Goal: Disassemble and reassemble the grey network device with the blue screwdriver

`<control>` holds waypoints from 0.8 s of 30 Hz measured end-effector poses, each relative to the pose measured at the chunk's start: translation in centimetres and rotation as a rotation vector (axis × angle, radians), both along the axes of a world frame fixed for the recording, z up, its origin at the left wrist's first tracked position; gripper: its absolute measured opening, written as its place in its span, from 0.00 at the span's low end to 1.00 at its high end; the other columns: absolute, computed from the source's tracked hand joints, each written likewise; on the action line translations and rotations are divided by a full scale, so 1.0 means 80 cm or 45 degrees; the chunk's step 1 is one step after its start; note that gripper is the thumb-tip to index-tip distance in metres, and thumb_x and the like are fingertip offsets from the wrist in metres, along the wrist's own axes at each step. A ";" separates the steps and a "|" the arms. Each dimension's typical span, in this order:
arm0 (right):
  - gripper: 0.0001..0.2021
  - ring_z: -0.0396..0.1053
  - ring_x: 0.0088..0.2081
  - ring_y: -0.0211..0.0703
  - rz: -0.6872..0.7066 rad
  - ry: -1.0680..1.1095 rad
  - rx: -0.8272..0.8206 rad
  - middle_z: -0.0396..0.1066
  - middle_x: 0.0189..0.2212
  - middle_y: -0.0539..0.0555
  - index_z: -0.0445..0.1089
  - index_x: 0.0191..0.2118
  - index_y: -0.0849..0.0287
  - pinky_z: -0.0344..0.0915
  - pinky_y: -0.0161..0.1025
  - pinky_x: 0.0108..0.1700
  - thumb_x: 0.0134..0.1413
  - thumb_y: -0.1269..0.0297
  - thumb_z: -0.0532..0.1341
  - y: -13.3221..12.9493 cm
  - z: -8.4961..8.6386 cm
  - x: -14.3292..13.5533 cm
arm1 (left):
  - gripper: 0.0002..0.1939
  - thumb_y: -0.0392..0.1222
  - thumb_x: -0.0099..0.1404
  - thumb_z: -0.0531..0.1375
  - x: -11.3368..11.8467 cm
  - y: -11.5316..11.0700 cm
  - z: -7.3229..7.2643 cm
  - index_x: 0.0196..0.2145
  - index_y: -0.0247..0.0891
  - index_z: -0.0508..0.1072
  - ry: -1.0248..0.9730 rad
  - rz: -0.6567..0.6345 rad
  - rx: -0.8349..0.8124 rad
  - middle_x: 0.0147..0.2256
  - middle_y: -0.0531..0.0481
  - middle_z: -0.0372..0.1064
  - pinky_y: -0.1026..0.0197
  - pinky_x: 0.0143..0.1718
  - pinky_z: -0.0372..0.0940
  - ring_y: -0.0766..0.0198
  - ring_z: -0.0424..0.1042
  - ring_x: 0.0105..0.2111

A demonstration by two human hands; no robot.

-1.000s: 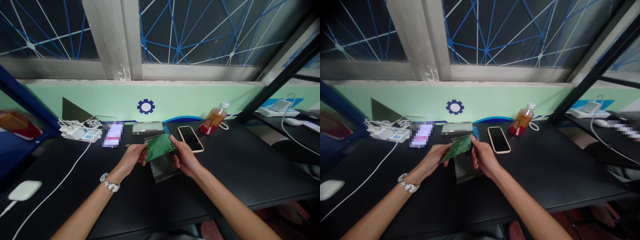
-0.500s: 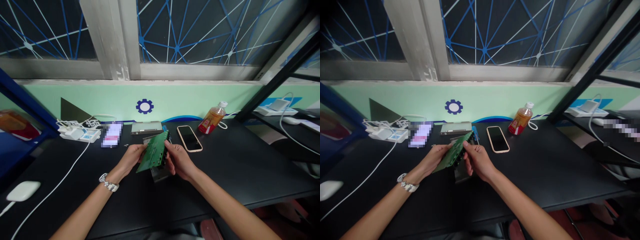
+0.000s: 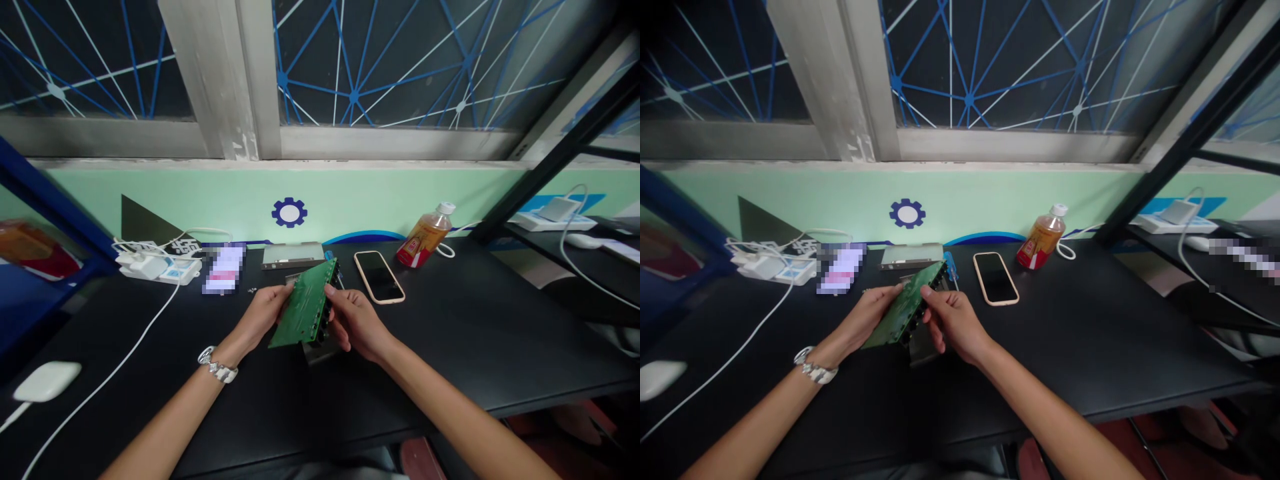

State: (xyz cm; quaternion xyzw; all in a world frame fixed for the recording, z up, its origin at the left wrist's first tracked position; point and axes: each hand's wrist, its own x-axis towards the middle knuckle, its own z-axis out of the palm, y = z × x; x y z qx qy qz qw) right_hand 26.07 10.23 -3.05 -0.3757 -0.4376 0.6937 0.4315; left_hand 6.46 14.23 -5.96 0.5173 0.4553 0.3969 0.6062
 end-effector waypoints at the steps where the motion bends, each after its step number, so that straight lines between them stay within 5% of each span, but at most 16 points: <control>1: 0.28 0.52 0.07 0.31 -0.015 -0.053 0.036 0.59 0.06 0.45 0.64 0.18 0.59 0.43 0.30 0.11 0.57 0.40 0.61 0.002 0.000 0.003 | 0.25 0.60 0.63 0.62 -0.003 0.001 0.003 0.22 0.37 0.64 -0.010 0.025 -0.004 0.16 0.57 0.58 0.67 0.16 0.51 0.71 0.58 0.15; 7: 0.28 0.46 0.10 0.27 -0.021 -0.291 0.193 0.53 0.08 0.42 0.57 0.18 0.57 0.39 0.30 0.13 0.60 0.43 0.60 0.014 0.004 0.019 | 0.22 0.57 0.65 0.63 -0.024 0.007 0.030 0.26 0.39 0.62 -0.079 0.126 0.029 0.17 0.58 0.62 0.71 0.13 0.50 0.73 0.58 0.13; 12: 0.23 0.57 0.10 0.29 0.018 -0.408 0.219 0.65 0.12 0.44 0.64 0.25 0.59 0.48 0.28 0.13 0.61 0.44 0.59 0.014 0.011 0.024 | 0.19 0.55 0.65 0.64 -0.035 0.009 0.043 0.30 0.38 0.64 -0.102 0.109 0.043 0.22 0.53 0.71 0.71 0.14 0.56 0.70 0.68 0.17; 20: 0.19 0.74 0.19 0.38 -0.012 -0.244 0.221 0.76 0.23 0.51 0.69 0.43 0.61 0.61 0.28 0.17 0.56 0.49 0.66 0.018 0.010 0.024 | 0.24 0.63 0.66 0.58 -0.049 0.016 0.042 0.35 0.36 0.67 -0.351 0.042 -0.003 0.27 0.44 0.77 0.65 0.17 0.66 0.60 0.76 0.23; 24: 0.21 0.76 0.23 0.40 -0.044 -0.186 0.267 0.79 0.31 0.54 0.69 0.48 0.61 0.65 0.30 0.18 0.55 0.52 0.68 0.020 0.004 0.025 | 0.18 0.55 0.65 0.62 -0.052 0.018 0.034 0.34 0.35 0.68 -0.323 0.006 0.042 0.29 0.44 0.77 0.66 0.19 0.68 0.61 0.76 0.24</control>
